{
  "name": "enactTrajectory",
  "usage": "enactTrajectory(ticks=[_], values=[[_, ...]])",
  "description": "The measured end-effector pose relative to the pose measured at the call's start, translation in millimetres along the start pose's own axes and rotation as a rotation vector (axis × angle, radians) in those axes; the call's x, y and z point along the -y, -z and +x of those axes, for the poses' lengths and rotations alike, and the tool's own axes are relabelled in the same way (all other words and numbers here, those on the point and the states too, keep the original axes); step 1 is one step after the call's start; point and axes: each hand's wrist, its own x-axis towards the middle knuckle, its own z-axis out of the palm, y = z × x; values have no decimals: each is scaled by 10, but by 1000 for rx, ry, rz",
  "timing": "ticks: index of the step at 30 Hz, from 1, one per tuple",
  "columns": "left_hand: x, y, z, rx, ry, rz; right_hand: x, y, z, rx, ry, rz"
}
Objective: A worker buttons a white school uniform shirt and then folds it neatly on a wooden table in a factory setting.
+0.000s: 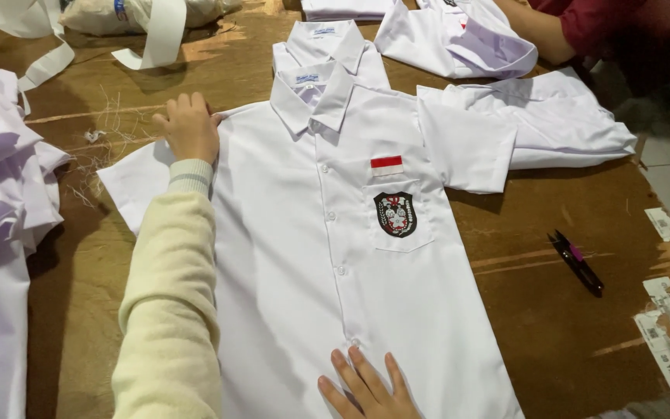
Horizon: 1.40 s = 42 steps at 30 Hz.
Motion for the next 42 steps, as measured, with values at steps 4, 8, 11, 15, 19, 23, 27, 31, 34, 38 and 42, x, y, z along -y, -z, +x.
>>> enactTrajectory(ticks=[4, 8, 11, 15, 19, 23, 27, 31, 34, 38, 42], values=[[-437, 426, 112, -140, -110, -7, -24, -45, -23, 2, 26, -24], [-1071, 836, -19, -54, -522, -584, -30, -31, -53, 26, 53, -38], [-1478, 853, -181, 157, -649, -611, -39, -21, -34, 20, 71, -42], [-1605, 787, -266, 418, -561, -572, -12, -33, -52, 19, 49, -33], [-1628, 817, -217, 465, -524, -588, -5, -34, -60, 26, 43, -25], [-1802, 964, 18, 567, -359, -700, 15, -43, -2, -53, 25, -13], [-2146, 750, 306, 369, -63, -728, 36, -20, -54, 38, -11, 61], [-2473, 186, 509, 160, 141, -722, 51, 40, 71, -9, -48, 20], [-2533, 82, 631, 378, 315, -672, 77, -15, 60, -55, -90, 12], [-2442, 110, 630, 448, 403, -849, 133, -77, 39, -23, -161, 109], [-2388, 262, 580, 344, 337, -966, 166, -161, 10, -60, -197, 106]])
